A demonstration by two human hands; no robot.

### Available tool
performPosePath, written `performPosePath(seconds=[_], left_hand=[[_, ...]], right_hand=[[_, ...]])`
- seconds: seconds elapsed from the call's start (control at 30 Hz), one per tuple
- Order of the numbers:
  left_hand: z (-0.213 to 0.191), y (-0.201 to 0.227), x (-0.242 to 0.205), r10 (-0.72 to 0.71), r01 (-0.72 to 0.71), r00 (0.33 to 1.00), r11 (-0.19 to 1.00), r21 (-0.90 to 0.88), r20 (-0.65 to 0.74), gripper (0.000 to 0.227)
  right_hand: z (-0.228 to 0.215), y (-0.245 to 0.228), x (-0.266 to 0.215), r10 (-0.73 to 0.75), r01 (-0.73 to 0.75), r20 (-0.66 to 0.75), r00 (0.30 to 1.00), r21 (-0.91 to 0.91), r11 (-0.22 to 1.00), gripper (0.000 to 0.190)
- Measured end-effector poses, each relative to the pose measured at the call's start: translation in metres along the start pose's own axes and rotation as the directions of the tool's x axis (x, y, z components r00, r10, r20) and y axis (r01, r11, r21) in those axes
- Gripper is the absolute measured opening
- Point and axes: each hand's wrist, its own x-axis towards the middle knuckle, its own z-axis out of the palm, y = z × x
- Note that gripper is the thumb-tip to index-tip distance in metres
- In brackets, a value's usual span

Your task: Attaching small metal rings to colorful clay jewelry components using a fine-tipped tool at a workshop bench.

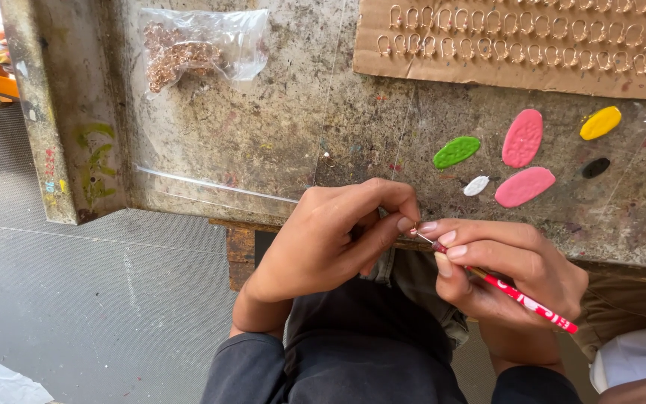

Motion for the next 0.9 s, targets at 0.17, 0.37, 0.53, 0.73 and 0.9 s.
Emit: performPosePath(seconds=[0.17, 0.37, 0.53, 0.73, 0.9], left_hand=[[0.000, 0.000, 0.000, 0.007, -0.007, 1.000, 1.000, 0.006, -0.002, 0.008], [0.000, 0.000, 0.000, 0.007, -0.007, 1.000, 1.000, -0.002, 0.001, 0.009], [0.000, 0.000, 0.000, 0.011, -0.011, 1.000, 1.000, -0.003, 0.000, 0.009], [-0.001, 0.000, 0.000, 0.011, -0.011, 1.000, 1.000, -0.002, 0.001, 0.009], [0.000, 0.000, 0.000, 0.036, -0.036, 0.999, 0.999, 0.023, -0.003, 0.006]], right_hand=[[0.000, 0.000, -0.001, 0.004, -0.004, 0.005, 1.000, -0.009, 1.000, 0.009], [-0.001, 0.001, -0.001, -0.001, 0.001, 0.005, 1.000, -0.001, 1.000, 0.008], [-0.001, 0.000, -0.002, 0.003, -0.002, 0.005, 1.000, -0.017, 1.000, 0.009], [0.000, 0.001, -0.002, 0.001, -0.001, -0.003, 1.000, -0.032, 0.999, 0.009], [-0.006, 0.020, -0.019, -0.009, 0.008, 0.001, 1.000, 0.192, 0.981, 0.009]])
